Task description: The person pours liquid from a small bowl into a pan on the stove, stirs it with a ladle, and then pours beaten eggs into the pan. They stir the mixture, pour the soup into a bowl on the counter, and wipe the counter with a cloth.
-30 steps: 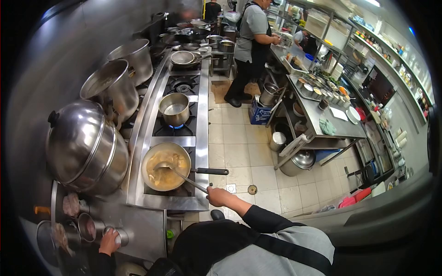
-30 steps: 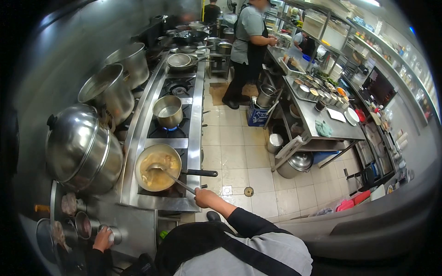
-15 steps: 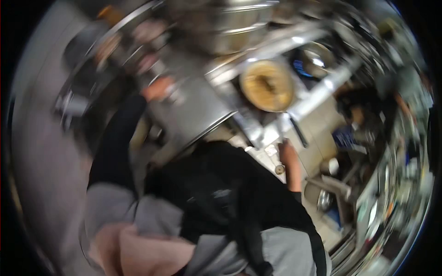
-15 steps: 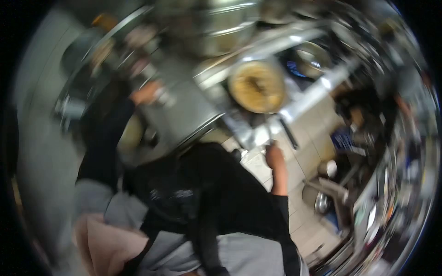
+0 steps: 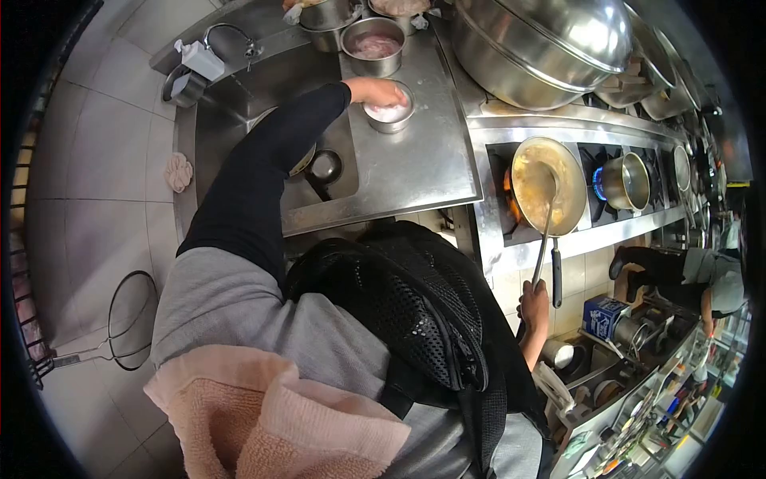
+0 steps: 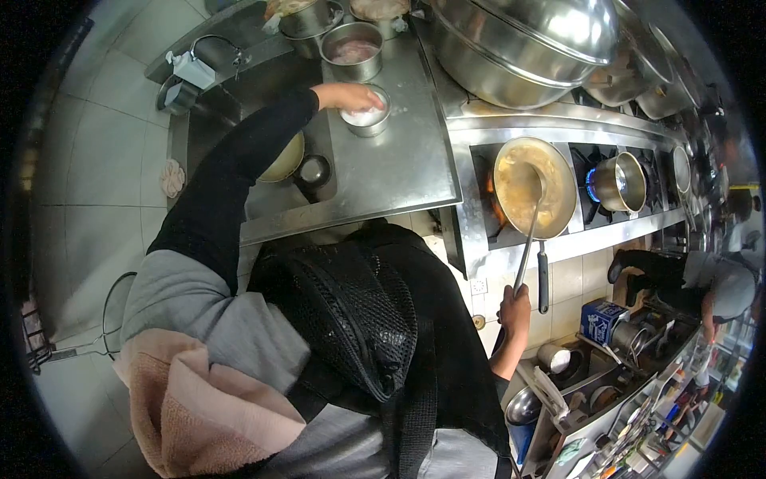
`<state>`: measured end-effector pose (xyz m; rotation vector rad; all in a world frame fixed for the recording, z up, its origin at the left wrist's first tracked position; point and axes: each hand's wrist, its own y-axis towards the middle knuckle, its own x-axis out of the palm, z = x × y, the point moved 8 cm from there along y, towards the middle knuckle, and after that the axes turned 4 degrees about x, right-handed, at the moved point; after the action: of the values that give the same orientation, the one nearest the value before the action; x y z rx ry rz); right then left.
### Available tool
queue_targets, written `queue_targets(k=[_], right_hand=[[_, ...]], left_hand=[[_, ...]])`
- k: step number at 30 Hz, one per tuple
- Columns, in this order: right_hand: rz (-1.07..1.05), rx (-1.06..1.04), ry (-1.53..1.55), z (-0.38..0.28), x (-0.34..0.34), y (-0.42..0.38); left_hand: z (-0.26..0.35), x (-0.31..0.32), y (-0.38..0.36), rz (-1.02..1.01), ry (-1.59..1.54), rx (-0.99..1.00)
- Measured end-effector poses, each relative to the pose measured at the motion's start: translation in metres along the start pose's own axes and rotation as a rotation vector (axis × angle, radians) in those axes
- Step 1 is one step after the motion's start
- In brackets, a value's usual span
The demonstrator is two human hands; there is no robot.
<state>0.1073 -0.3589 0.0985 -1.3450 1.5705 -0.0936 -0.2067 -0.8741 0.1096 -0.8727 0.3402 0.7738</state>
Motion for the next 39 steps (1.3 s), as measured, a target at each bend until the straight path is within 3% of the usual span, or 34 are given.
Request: queue_targets(k=[1,3,4,8,10,13,14,15,18,19,22,23,24,26,27,28,30,31,33,34,35,36,37,38,39], right_hand=[[-0.011,0.002,0.011,-0.002,-0.001,-0.002],[-0.004,-0.014,-0.022,-0.009,-0.002,-0.008],[0.002,-0.027,-0.042,-0.013,-0.003,-0.010],[0.018,-0.057,-0.090,-0.009,-0.003,-0.001],[0.077,-0.097,-0.138,-0.001,-0.004,0.005],[0.057,-0.015,-0.127,-0.038,0.008,-0.022],[0.026,-0.026,-0.047,-0.035,0.012,-0.020],[0.032,-0.016,-0.060,-0.033,0.014,-0.016],[0.037,0.026,-0.096,-0.045,0.019,-0.018],[0.041,0.065,-0.106,-0.049,0.021,-0.020],[0.071,0.153,-0.073,-0.055,0.027,-0.025],[0.074,0.140,-0.099,-0.057,0.029,-0.024],[0.084,0.144,-0.107,-0.058,0.026,-0.026],[0.101,0.183,-0.129,-0.071,0.026,-0.037],[0.118,0.185,-0.130,-0.069,0.024,-0.037],[0.121,0.186,-0.126,-0.067,0.020,-0.036],[0.125,0.165,-0.096,-0.062,0.021,-0.034],[0.152,0.129,-0.159,-0.068,0.020,-0.036],[0.168,-0.052,-0.242,-0.059,0.018,-0.017],[0.141,0.009,-0.119,-0.068,0.022,-0.019],[0.151,0.038,-0.183,-0.076,0.016,-0.027],[0.229,-0.110,-0.238,-0.077,0.006,-0.025],[0.262,-0.119,-0.188,-0.061,-0.003,-0.016],[0.285,-0.051,-0.052,-0.064,-0.009,-0.030],[0.351,-0.145,-0.171,-0.037,-0.023,-0.016]], left_hand=[[0.000,-0.004,-0.005,0.006,-0.010,0.000],[0.000,-0.017,-0.027,0.008,-0.404,-0.009],[-0.005,-0.023,-0.038,0.025,-0.416,-0.010],[-0.033,-0.055,-0.104,0.068,-0.810,0.123],[-0.089,-0.087,-0.143,0.296,-0.982,0.156],[-0.241,-0.127,-0.185,0.789,-1.369,0.226],[-0.283,-0.133,-0.203,1.102,-1.467,-0.012],[-0.311,-0.136,-0.220,1.266,-1.556,-0.038],[-0.392,-0.146,-0.215,1.436,-1.557,-0.110],[-0.392,-0.151,-0.214,1.434,-1.560,-0.113],[-0.352,-0.176,-0.191,1.126,-0.827,-0.238],[-0.356,-0.173,-0.172,1.147,-1.210,0.049],[-0.366,-0.172,-0.167,1.140,-1.224,0.050],[-0.361,-0.172,-0.174,1.152,-1.543,0.219],[-0.369,-0.163,-0.186,1.245,-1.597,0.175],[-0.385,-0.151,-0.197,1.425,-1.542,0.012],[-0.392,-0.147,-0.211,1.501,-1.198,-0.260],[-0.385,-0.143,-0.210,1.484,-1.194,-0.262],[-0.345,-0.157,-0.210,1.434,-0.565,-0.274],[-0.310,-0.167,-0.208,1.450,-0.243,-0.166],[-0.294,-0.170,-0.192,1.479,-0.095,-0.011],[-0.292,-0.175,-0.169,1.249,0.207,-0.117],[-0.276,-0.174,-0.155,1.230,0.663,-0.050],[-0.252,-0.177,-0.150,1.147,0.914,-0.021],[-0.242,-0.176,-0.140,0.874,0.996,-0.103]])
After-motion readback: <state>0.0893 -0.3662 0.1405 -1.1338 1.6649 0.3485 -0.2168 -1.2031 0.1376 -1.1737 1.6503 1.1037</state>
